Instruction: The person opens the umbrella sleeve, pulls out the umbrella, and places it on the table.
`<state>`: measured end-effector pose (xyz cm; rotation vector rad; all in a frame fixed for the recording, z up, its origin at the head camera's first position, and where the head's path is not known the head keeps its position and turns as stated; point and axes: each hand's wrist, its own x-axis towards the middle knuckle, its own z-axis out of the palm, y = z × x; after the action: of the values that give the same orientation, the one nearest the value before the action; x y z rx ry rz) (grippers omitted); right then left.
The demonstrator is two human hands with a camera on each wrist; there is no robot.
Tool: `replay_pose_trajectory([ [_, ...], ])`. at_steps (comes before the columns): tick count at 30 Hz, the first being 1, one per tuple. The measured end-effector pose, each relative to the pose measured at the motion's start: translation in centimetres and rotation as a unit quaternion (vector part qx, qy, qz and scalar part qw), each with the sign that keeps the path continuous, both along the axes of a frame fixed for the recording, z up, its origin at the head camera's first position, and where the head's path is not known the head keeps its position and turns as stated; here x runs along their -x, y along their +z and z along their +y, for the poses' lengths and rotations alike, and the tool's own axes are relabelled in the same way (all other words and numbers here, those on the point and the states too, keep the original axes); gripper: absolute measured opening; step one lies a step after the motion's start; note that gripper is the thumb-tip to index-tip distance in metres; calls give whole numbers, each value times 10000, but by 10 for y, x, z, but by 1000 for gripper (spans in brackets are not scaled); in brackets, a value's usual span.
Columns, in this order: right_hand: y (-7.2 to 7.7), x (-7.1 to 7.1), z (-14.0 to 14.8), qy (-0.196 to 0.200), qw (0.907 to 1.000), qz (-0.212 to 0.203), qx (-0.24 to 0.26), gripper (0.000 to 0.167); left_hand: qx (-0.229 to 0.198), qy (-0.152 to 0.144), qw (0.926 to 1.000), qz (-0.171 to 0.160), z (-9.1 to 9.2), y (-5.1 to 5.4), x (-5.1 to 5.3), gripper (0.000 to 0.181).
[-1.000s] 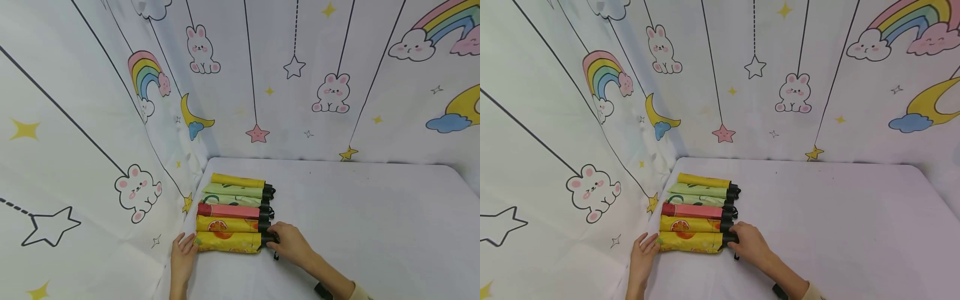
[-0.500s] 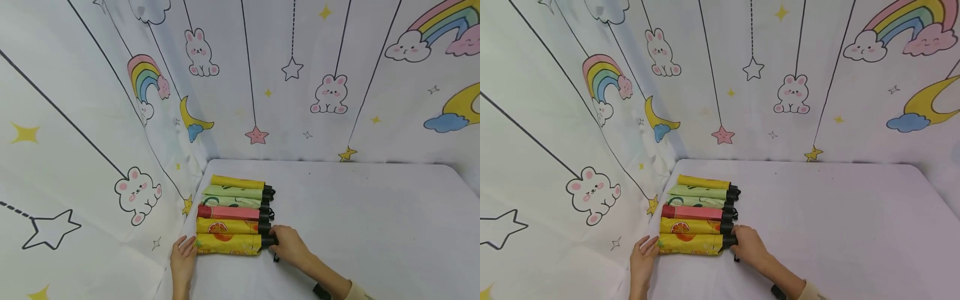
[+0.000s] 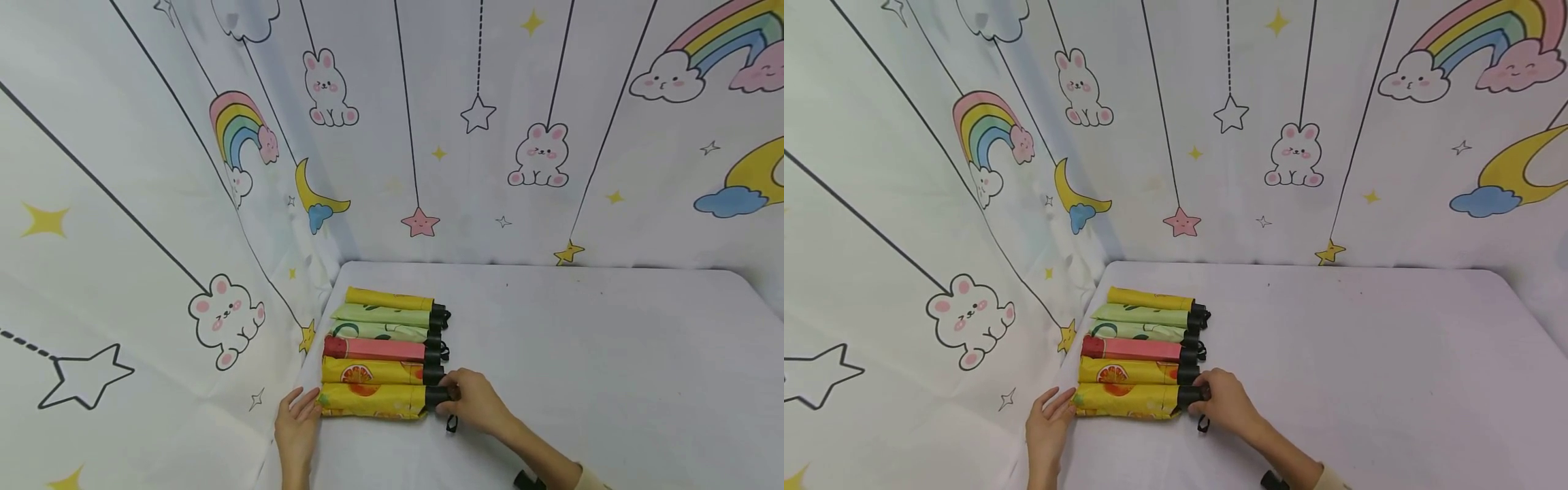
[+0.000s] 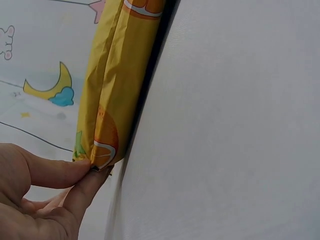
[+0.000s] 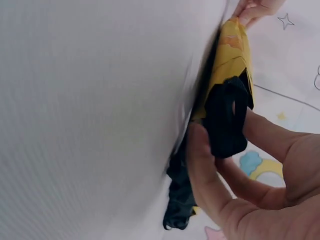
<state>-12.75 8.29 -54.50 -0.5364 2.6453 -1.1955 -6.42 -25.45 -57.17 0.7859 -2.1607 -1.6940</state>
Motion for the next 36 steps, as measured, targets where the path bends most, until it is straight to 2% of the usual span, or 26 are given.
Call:
replay_pose_trajectory([
  [6, -9, 3, 3, -27, 9952, -734, 649, 38, 11, 231, 9997, 7, 0, -1, 1, 60],
  [12, -8, 2, 2, -150, 9843, -1375, 1093, 41, -108, 384, 9992, 28, 0, 2, 2, 59],
  [15, -9, 1, 1, -189, 9801, -1509, 1280, 39, -133, 493, 9987, 27, 1, 3, 2, 60],
  [22, -7, -2, -2, -460, 9634, -1916, 1816, 36, -268, 721, 9970, 1, -2, 0, 2, 66],
  [36, -5, -7, -7, -858, 9462, -2244, 2167, 33, -432, 954, 9945, -87, -3, -1, 3, 70],
])
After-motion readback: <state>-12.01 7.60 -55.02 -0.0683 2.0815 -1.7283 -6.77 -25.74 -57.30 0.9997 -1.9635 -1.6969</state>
